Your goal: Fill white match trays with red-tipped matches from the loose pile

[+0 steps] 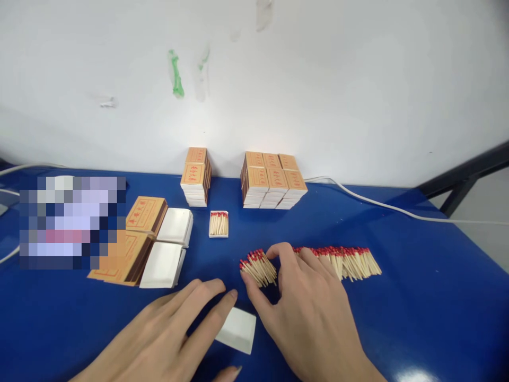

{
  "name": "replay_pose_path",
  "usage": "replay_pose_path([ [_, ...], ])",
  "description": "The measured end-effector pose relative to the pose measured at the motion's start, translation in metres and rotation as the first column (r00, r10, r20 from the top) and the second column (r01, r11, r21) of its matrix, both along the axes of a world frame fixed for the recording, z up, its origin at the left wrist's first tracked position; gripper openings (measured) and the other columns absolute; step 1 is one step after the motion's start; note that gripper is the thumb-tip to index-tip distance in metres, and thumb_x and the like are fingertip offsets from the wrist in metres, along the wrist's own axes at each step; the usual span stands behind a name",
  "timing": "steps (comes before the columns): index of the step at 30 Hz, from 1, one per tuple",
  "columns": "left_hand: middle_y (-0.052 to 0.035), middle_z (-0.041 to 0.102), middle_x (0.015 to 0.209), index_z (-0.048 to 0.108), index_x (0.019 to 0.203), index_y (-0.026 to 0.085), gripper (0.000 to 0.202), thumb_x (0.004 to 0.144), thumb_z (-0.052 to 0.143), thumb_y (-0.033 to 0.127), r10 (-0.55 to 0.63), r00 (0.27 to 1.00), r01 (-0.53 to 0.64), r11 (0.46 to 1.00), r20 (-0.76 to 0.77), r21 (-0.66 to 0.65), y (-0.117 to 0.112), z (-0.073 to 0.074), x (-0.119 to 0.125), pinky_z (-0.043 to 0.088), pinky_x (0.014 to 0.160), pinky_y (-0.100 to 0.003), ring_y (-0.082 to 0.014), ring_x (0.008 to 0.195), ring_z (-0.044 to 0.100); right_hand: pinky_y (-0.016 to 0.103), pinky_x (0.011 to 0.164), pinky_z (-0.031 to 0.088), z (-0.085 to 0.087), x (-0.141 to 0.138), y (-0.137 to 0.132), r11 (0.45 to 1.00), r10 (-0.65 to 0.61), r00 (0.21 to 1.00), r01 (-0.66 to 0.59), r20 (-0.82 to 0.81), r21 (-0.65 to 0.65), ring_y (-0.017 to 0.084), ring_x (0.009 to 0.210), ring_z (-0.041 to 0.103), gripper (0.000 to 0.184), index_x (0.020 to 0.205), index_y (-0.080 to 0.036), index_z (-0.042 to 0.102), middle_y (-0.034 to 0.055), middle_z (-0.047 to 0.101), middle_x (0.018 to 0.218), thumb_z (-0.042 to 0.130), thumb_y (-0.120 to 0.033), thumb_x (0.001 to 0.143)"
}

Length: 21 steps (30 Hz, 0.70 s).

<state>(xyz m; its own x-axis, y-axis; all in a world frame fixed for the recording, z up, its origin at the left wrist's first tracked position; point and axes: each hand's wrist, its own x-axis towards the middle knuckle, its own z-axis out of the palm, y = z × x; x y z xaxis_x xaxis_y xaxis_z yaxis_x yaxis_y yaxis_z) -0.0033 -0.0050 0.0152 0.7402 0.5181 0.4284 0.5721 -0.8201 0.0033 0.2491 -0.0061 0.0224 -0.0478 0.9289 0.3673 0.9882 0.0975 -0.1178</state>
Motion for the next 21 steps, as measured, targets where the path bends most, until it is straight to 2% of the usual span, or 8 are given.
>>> replay_pose_path([
  [8, -0.0063, 0.085, 0.131, 0.072, 0.147, 0.017, 0.041, 0.124, 0.049, 0.042, 0.01, 0.999, -0.01, 1.0, 0.047, -0.005, 0.003, 0.007, 0.008, 0.068, 0.094, -0.031, -0.0205, 0.116, 0.085, 0.041, 0.07, 0.043, 0.005, 0.014, 0.002, 0.992, 0.127, 0.991, -0.127, -0.043, 0.007, 0.028, 0.071, 0.064, 0.023, 0.102, -0.024, 0.066, -0.001, 0.061, 0.074, 0.082, -0.039, 0.103],
  [13, -0.0053, 0.084, 0.122, 0.073, 0.141, 0.018, 0.034, 0.124, 0.047, 0.03, 0.018, 0.997, -0.017, 1.0, 0.071, -0.023, 0.006, 0.011, 0.013, 0.067, 0.087, -0.03, -0.0188, 0.107, 0.086, 0.041, 0.07, 0.045, 0.006, 0.017, 0.002, 0.986, 0.165, 0.983, -0.166, -0.077, -0.008, 0.027, 0.072, 0.062, 0.021, 0.102, -0.024, 0.066, -0.0013, 0.06, 0.075, 0.083, -0.036, 0.103],
  [18, -0.006, 0.082, 0.12, 0.071, 0.141, 0.017, 0.033, 0.124, 0.046, 0.027, 0.017, 0.997, -0.015, 1.0, 0.072, -0.026, 0.007, 0.009, 0.014, 0.066, 0.085, -0.03, -0.0184, 0.104, 0.085, 0.04, 0.072, 0.046, 0.006, 0.02, 0.002, 0.982, 0.183, 0.971, -0.189, -0.156, -0.024, 0.027, 0.078, 0.064, 0.023, 0.1, -0.024, 0.066, -0.0005, 0.064, 0.081, 0.088, -0.029, 0.101],
  [21, -0.0062, 0.081, 0.121, 0.07, 0.143, 0.017, 0.033, 0.124, 0.046, 0.027, 0.01, 0.999, -0.008, 0.999, 0.051, -0.035, 0.008, 0.006, 0.012, 0.066, 0.086, -0.03, -0.0182, 0.105, 0.085, 0.041, 0.075, 0.047, 0.006, 0.022, 0.002, 0.978, 0.189, 0.959, -0.204, -0.212, -0.05, 0.027, 0.083, 0.066, 0.022, 0.102, -0.025, 0.067, 0.0001, 0.067, 0.084, 0.088, -0.03, 0.102],
])
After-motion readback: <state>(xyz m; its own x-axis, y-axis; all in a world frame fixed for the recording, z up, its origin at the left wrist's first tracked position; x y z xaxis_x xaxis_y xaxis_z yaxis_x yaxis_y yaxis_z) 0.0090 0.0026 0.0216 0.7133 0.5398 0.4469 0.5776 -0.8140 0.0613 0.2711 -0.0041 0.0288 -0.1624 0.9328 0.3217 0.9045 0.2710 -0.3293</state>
